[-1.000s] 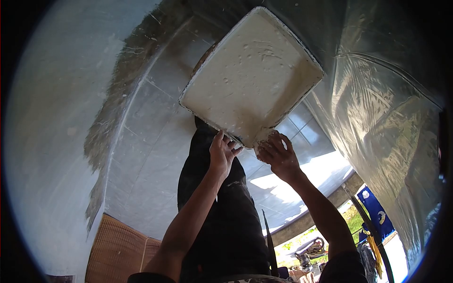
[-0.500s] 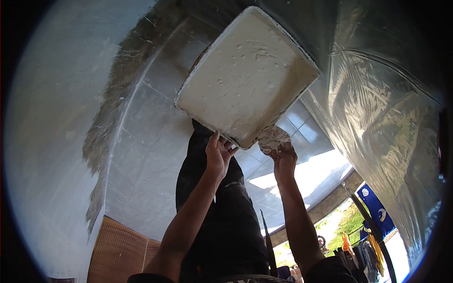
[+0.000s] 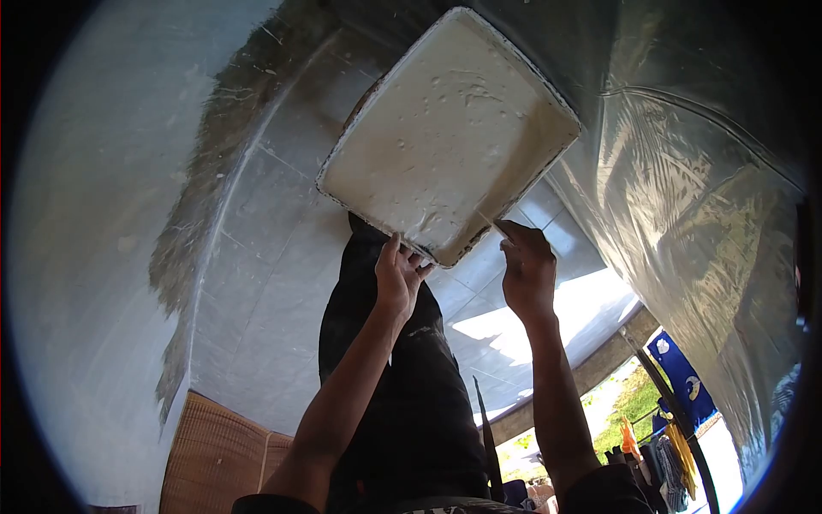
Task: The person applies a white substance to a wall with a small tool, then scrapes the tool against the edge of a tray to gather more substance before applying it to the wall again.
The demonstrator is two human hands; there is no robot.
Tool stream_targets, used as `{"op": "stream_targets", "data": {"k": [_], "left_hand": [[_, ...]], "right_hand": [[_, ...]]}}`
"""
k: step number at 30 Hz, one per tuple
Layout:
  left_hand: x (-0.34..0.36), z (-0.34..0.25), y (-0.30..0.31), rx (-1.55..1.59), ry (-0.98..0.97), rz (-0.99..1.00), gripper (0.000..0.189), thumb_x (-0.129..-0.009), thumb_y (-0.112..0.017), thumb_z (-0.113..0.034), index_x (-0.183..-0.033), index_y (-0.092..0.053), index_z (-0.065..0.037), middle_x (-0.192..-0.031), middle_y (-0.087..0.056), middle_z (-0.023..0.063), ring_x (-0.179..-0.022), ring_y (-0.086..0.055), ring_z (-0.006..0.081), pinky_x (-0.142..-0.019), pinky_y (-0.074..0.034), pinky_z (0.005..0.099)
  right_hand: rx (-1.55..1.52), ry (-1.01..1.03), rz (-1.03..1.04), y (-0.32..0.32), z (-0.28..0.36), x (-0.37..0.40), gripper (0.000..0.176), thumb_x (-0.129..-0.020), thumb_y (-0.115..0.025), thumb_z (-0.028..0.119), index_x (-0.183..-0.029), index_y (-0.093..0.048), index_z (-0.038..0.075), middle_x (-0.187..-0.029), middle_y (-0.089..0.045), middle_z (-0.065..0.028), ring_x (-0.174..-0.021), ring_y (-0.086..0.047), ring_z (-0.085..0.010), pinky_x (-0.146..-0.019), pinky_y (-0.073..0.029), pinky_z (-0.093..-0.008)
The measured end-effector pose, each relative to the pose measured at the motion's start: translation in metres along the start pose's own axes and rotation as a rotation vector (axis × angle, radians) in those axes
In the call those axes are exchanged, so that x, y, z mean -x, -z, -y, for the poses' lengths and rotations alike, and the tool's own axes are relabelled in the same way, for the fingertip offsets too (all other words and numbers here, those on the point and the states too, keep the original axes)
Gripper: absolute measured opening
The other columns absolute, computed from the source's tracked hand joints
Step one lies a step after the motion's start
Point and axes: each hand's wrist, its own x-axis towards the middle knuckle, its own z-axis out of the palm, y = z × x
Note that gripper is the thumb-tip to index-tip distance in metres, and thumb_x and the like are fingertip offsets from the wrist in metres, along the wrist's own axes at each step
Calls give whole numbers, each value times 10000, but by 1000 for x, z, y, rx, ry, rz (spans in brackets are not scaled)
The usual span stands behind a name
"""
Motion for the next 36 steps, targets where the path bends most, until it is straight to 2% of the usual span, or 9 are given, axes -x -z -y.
{"op": "stream_targets", "data": {"k": [1, 4, 5, 6, 10, 12, 16, 29, 36], "left_hand": [[0, 0, 0, 1, 2, 0, 669, -1014, -462, -482, -1517, -327, -63, -1530, -410, 174, -1435, -385, 371, -1158, -269, 650], [0, 0, 2, 8, 11, 2, 660, -1014, -462, -487, -1513, -341, -73, -1526, -419, 168, -1433, -388, 371, -1156, -270, 646], [0, 0, 3, 13, 15, 1, 656, -1013, -462, -491, -1510, -349, -77, -1524, -424, 164, -1433, -388, 371, -1155, -270, 644], [0, 0, 5, 15, 15, 0, 656, -1013, -462, -491, -1510, -349, -77, -1524, -424, 164, -1433, -388, 371, -1155, -270, 644], [-1, 0, 5, 60, 26, -11, 628, -1008, -483, -498, -1473, -394, -85, -1458, -470, 142, -1380, -433, 348, -1135, -286, 604], [0, 1, 7, 64, 23, -18, 605, -1004, -506, -497, -1445, -418, -91, -1403, -500, 131, -1340, -463, 331, -1118, -307, 572], [-3, 0, 7, 81, 22, 28, 578, -1012, -481, -490, -1438, -436, -102, -1406, -514, 118, -1351, -460, 319, -1125, -296, 574], [3, -4, -4, 69, 16, -10, 601, -1030, -438, -486, -1467, -400, -75, -1451, -482, 163, -1371, -445, 347, -1144, -299, 600], [0, -4, -7, 93, 7, -10, 633, -1032, -428, -491, -1495, -356, -65, -1496, -426, 181, -1385, -427, 367, -1152, -295, 596]], "right_hand": [[259, 277, 42, -1, 5, -7, 277, -885, -603, -19, -1149, -674, 25, -1131, -708, -120, -1011, -649, -265, -856, -510, -420], [505, 400, 74, -25, 9, 2, 251, -813, -638, 31, -1052, -681, 94, -1086, -681, -36, -969, -601, -254, -793, -450, -395], [527, 422, 124, -32, 9, 13, 245, -798, -644, 41, -1032, -675, 106, -1037, -670, -26, -977, -586, -211, -775, -437, -376], [515, 400, 162, -39, 11, 26, 299, -767, -626, -49, -1034, -677, 76, -1090, -709, -63, -970, -620, -244, -800, -446, -405], [459, 318, 344, -36, 16, 41, 224, -792, -671, 54, -980, -720, 167, -1041, -686, 22, -1004, -595, -196, -831, -440, -377], [357, 474, 161, -32, 15, 26, 220, -817, -701, 33, -1011, -721, 135, -1083, -731, -10, -1045, -627, -221, -902, -429, -403], [448, 655, 244, -37, -12, 11, 194, -821, -717, 69, -993, -724, 159, -1109, -734, 10, -1119, -622, -219, -1008, -390, -421], [551, 742, 421, -36, -21, 7, 60, -861, -674, 147, -912, -695, 171, -1049, -701, 42, -1086, -601, -170, -1068, -372, -434], [792, 704, 679, -36, 5, -14, 170, -809, -673, 78, -888, -768, 195, -978, -733, 36, -1064, -610, -159, -985, -398, -381]]}}
